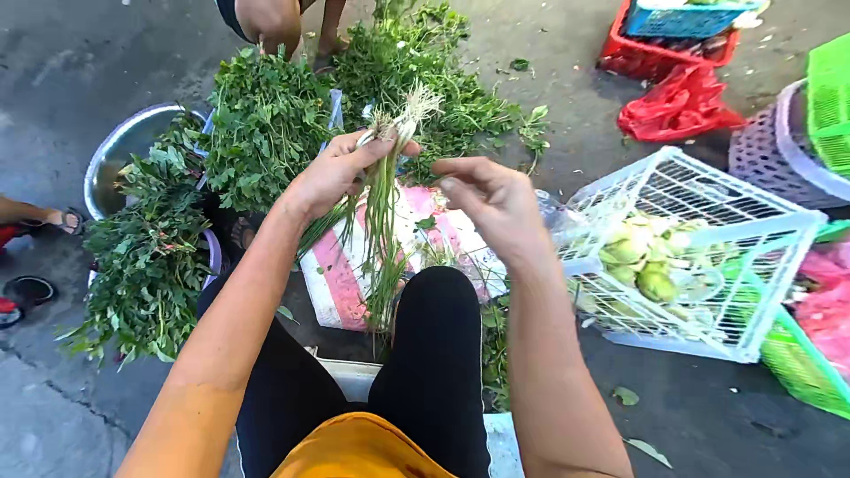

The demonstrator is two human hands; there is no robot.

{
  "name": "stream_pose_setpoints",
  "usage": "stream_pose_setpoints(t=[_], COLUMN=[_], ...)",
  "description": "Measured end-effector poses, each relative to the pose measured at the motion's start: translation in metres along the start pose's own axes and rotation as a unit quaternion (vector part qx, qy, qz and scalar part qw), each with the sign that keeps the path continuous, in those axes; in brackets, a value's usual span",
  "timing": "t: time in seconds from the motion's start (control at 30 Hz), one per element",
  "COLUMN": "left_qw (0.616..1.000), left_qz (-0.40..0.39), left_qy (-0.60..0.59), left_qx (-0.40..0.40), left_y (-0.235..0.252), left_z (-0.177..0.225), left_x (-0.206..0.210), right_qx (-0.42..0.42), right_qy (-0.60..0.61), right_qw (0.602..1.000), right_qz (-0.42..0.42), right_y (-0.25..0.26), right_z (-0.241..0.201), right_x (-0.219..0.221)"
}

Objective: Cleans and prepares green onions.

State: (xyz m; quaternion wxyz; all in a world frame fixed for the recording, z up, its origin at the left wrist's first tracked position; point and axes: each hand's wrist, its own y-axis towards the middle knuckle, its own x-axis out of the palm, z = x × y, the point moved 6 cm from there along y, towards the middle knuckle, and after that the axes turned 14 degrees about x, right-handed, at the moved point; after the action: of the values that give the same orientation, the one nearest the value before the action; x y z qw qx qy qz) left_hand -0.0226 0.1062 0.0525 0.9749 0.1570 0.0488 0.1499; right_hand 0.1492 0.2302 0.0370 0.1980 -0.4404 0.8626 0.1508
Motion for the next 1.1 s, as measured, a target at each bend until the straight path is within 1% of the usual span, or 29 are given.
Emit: stream_pose_setpoints(t=[0.07, 0.13, 0.2, 0.27, 0.5, 0.6, 0.7, 0.83, 1.0, 1.1], left_qw=[1.0, 0.999, 0.998, 0.998, 0.996, 0.995, 0.994, 0.994, 0.992, 0.989], left_qz=[0.007, 0.006, 0.004, 0.011, 0.048, 0.054, 0.066, 0.095, 0.103, 0.104], left_qy=[-0.025, -0.042, -0.058, -0.066, -0.076, -0.084, -0.082, -0.033, -0.049, -0.077], left_qx=[0.002, 0.002, 0.008, 0.007, -0.017, -0.015, -0.019, -0.038, -0.051, -0.067], left_y=[0.002, 0.003, 0.001, -0.001, -0.007, -0.007, -0.009, -0.013, -0.016, -0.016], left_z=[0.001, 0.002, 0.0, -0.002, -0.008, -0.008, -0.007, -0.015, -0.025, -0.025], left_x=[0.004, 0.006, 0.006, 0.004, -0.001, 0.001, -0.001, -0.009, -0.013, -0.008], right_qx=[-0.006, -0.017, -0.021, -0.012, -0.016, -0.033, -0.015, -0.009, 0.003, 0.033], right_qy=[0.091, 0.149, 0.181, 0.186, 0.146, 0.131, 0.087, 0.026, 0.013, -0.006], right_qw=[0.995, 0.987, 0.982, 0.982, 0.986, 0.989, 0.995, 1.0, 1.0, 0.999], right_qz=[-0.037, -0.049, -0.041, -0.037, -0.085, -0.059, -0.039, -0.01, -0.025, -0.036], right_y=[0.007, 0.012, 0.018, 0.021, 0.011, 0.016, 0.015, 0.019, 0.025, 0.028], right_z=[-0.007, -0.012, -0.013, -0.011, -0.017, -0.016, -0.018, -0.022, -0.018, -0.014], right_x=[0.023, 0.035, 0.041, 0.043, 0.051, 0.055, 0.052, 0.047, 0.047, 0.052])
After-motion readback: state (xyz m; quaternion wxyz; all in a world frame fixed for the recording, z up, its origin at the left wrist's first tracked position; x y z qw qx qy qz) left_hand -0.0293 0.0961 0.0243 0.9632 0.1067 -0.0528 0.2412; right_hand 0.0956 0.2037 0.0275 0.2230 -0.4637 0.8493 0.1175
